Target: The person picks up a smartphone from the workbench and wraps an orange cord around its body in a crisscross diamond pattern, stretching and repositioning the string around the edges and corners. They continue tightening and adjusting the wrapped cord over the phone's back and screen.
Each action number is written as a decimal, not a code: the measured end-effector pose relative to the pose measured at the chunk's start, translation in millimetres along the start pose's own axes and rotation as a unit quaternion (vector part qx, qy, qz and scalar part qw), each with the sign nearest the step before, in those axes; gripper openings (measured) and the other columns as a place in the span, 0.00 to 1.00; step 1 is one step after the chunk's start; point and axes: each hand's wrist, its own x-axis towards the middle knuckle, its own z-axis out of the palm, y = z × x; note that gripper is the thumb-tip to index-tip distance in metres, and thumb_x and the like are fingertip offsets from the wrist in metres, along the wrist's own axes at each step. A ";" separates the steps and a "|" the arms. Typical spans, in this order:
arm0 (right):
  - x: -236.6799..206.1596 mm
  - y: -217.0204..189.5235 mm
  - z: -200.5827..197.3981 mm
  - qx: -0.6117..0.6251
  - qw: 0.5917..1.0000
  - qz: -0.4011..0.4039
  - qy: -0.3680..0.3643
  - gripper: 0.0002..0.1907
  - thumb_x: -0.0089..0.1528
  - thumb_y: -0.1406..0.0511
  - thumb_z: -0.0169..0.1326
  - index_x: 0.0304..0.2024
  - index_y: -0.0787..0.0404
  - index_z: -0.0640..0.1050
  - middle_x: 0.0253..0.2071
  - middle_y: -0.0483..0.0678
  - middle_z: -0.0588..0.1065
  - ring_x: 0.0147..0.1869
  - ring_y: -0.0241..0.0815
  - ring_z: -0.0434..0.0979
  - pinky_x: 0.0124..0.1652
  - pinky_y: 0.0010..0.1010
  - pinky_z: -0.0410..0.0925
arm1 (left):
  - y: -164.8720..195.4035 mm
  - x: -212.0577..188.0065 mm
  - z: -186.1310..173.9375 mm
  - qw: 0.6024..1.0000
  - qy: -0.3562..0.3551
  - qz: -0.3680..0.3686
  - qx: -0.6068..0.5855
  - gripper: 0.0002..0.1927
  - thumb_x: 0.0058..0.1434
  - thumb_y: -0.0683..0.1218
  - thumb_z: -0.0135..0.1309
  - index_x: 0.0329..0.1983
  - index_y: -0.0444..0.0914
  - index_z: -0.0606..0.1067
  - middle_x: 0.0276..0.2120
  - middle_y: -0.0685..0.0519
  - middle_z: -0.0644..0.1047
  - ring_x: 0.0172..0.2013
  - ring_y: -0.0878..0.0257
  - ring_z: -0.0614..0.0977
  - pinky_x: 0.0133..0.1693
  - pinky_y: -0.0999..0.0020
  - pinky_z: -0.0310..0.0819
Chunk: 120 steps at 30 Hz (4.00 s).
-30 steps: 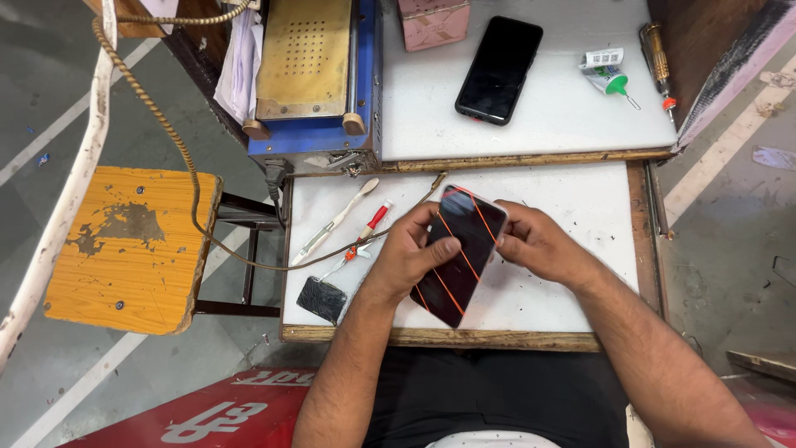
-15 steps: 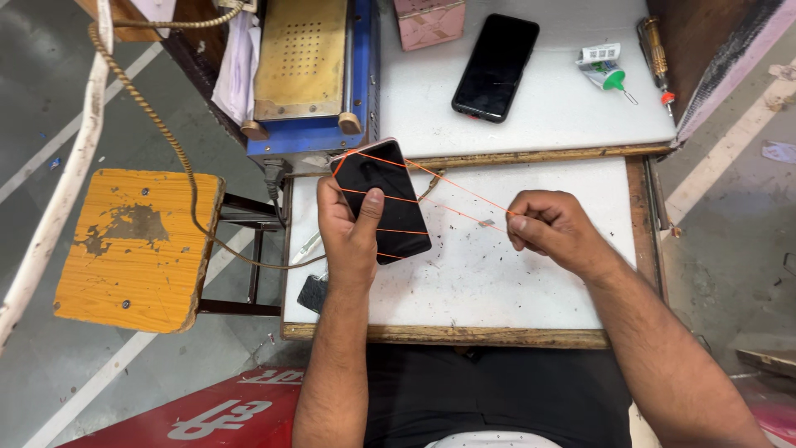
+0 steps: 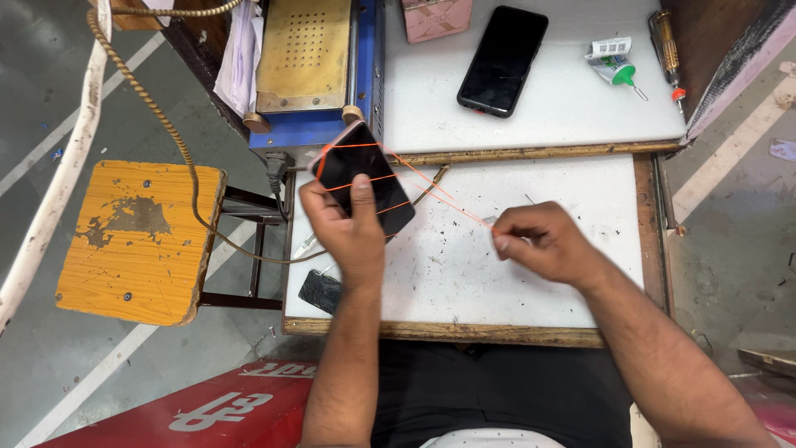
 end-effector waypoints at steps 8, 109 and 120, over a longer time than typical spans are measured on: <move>11.9 -27.6 43.5 -0.248 0.965 -0.020 0.083 0.28 0.50 0.67 0.69 0.47 0.63 0.68 0.42 0.54 0.72 0.44 0.49 0.74 0.42 0.41 0.73 | -16.8 -67.9 58.5 0.987 -0.127 -0.090 -0.045 0.15 0.71 0.43 0.56 0.44 0.39 0.60 0.36 0.52 0.71 0.35 0.71 0.74 0.36 0.77 0.71; 0.0 -17.4 20.8 -0.188 0.968 0.075 0.148 0.13 0.73 0.65 0.50 0.60 0.49 0.74 0.52 0.50 0.83 0.56 0.42 0.86 0.49 0.31 0.79 | -9.4 -15.6 49.7 0.986 -0.127 -0.066 0.085 0.51 0.65 0.51 0.64 0.77 0.35 0.42 0.62 0.38 0.65 0.65 0.50 0.71 0.64 0.56 0.76; 22.0 -29.5 9.4 0.167 0.950 0.227 0.134 0.19 0.70 0.67 0.46 0.63 0.64 0.68 0.49 0.54 0.80 0.56 0.39 0.80 0.56 0.37 0.75 | -11.6 -19.1 36.7 0.926 -0.343 -0.141 0.072 0.23 0.76 0.42 0.41 0.72 0.33 0.60 0.54 0.40 0.80 0.57 0.58 0.81 0.58 0.64 0.78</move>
